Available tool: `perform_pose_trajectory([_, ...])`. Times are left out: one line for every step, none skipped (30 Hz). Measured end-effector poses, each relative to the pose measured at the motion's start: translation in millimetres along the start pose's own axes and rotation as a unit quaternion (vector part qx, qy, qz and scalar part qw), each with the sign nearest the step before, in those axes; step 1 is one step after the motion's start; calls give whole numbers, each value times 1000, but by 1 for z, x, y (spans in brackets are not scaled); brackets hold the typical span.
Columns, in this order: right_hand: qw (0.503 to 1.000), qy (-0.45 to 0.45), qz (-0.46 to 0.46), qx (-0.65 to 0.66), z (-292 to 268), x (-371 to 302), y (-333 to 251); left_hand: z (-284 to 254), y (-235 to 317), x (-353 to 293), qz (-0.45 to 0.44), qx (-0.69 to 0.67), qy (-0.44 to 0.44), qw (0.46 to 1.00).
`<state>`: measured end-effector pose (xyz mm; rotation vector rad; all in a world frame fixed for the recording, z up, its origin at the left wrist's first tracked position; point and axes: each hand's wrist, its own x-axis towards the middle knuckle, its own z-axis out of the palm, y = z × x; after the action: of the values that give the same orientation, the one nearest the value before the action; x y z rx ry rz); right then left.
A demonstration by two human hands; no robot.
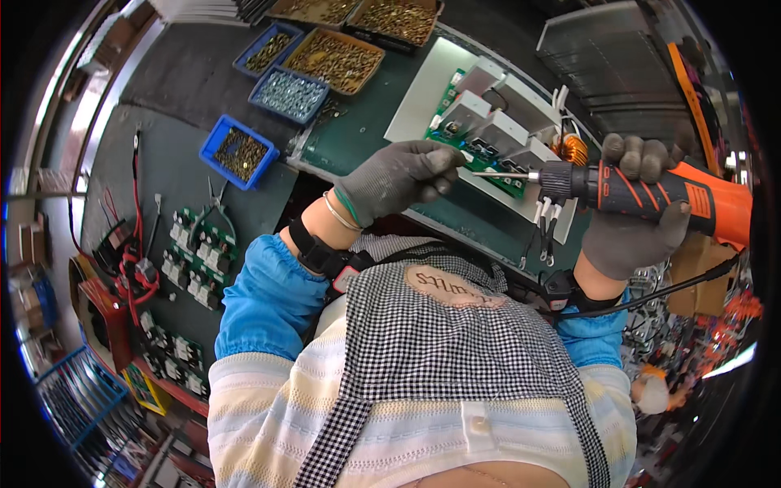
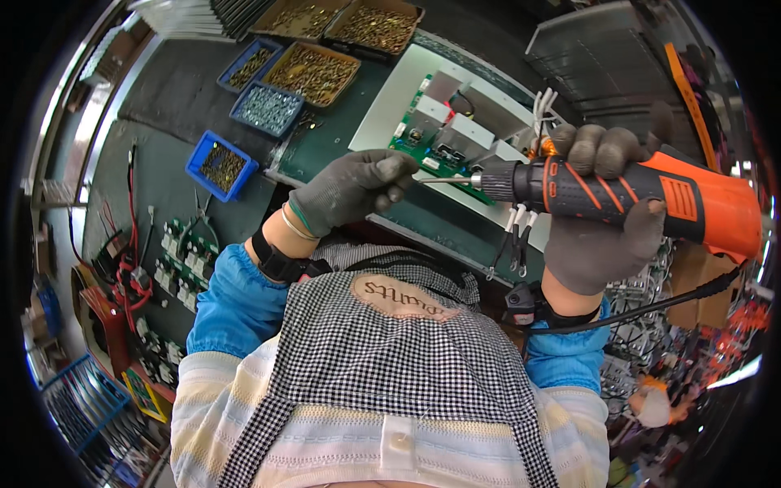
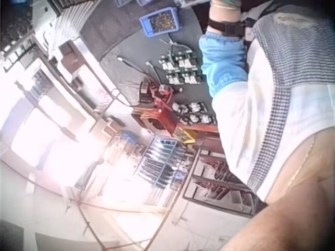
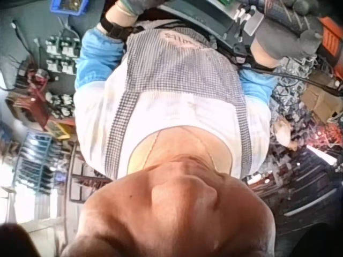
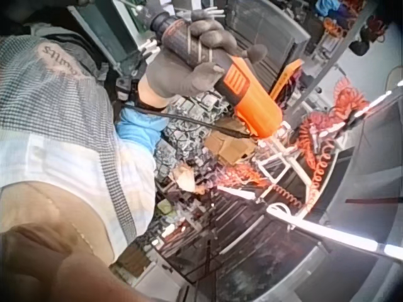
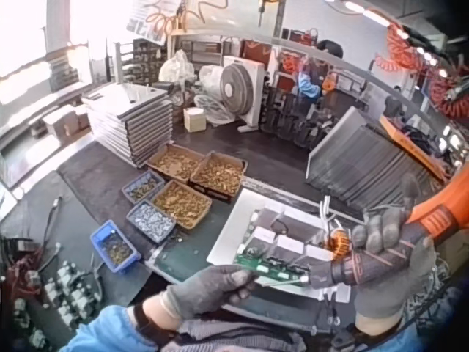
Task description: Assembling electronic circuit boards and components into a metal housing using a power screwdriver.
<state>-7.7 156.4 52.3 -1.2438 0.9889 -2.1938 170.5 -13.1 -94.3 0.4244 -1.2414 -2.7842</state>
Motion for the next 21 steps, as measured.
perform_pose_trajectory([999, -36, -13, 22, -4, 0, -1, 5, 3, 5, -33, -14, -15, 999])
perform_pose_trajectory([999, -35, -23, 22, -8, -3, -3, 11, 6, 9, -45, -32, -28, 998])
perform_pose_trajectory([999, -34, -33, 20, -12, -5, -5, 16, 7, 10, -63, -46, -32, 996])
perform_pose_trajectory([998, -33, -40, 21, -16, -9, -8, 21, 8, 12, -82, -61, -37, 994])
perform_pose_trajectory([998, -34, -51, 26, -20, -12, -9, 24, 10, 13, -93, -50, -34, 994])
perform_pose_trajectory([998, -31, -55, 26, -24, -15, -10, 28, 10, 15, -106, -38, -27, 993])
perform_pose_trajectory([997, -29, -60, 28, -27, -18, -11, 30, 11, 16, -113, -30, -26, 993])
perform_pose_trajectory([997, -29, -62, 35, -30, -21, -11, 32, 10, 18, -115, -24, -29, 993])
perform_pose_trajectory([997, -28, -63, 24, -33, -25, -12, 34, 9, 20, -126, -19, -32, 991])
perform_pose_trajectory([998, -3, -60, 18, -35, -28, -12, 35, 8, 22, -133, -16, -40, 990])
perform_pose_trajectory([998, 20, -58, 11, -35, -32, -12, 37, 7, 24, -140, -10, -41, 989])
perform_pose_trajectory([998, 39, -54, 11, -36, -36, -12, 38, 6, 26, -140, 5, -42, 989])
perform_pose_trajectory([998, 49, -48, 5, -37, -39, -13, 40, 5, 27, -140, 23, -38, 989])
perform_pose_trajectory([997, 61, -47, 5, -38, -41, -13, 41, 3, 28, -139, 36, -38, 989])
perform_pose_trajectory([997, 70, -44, 8, -40, -43, -13, 42, 3, 30, -135, 49, -45, 989])
perform_pose_trajectory([996, 75, -41, 18, -41, -44, -13, 43, 2, 31, -130, 59, -55, 988])
perform_pose_trajectory([996, 84, -38, 9, -42, -46, -13, 45, 1, 31, -125, 68, -65, 988])
perform_pose_trajectory([995, 89, -37, 7, -44, -46, -12, 46, 1, 31, -121, 88, -51, 987])
perform_pose_trajectory([994, 101, -33, 8, -45, -47, -12, 47, 1, 30, -117, 107, -37, 987])
perform_pose_trajectory([994, 101, -32, 9, -46, -48, -11, 48, 0, 30, -106, 120, -33, 987])
perform_pose_trajectory([994, 106, -27, 12, -46, -49, -10, 48, 1, 31, -113, 133, -25, 984])
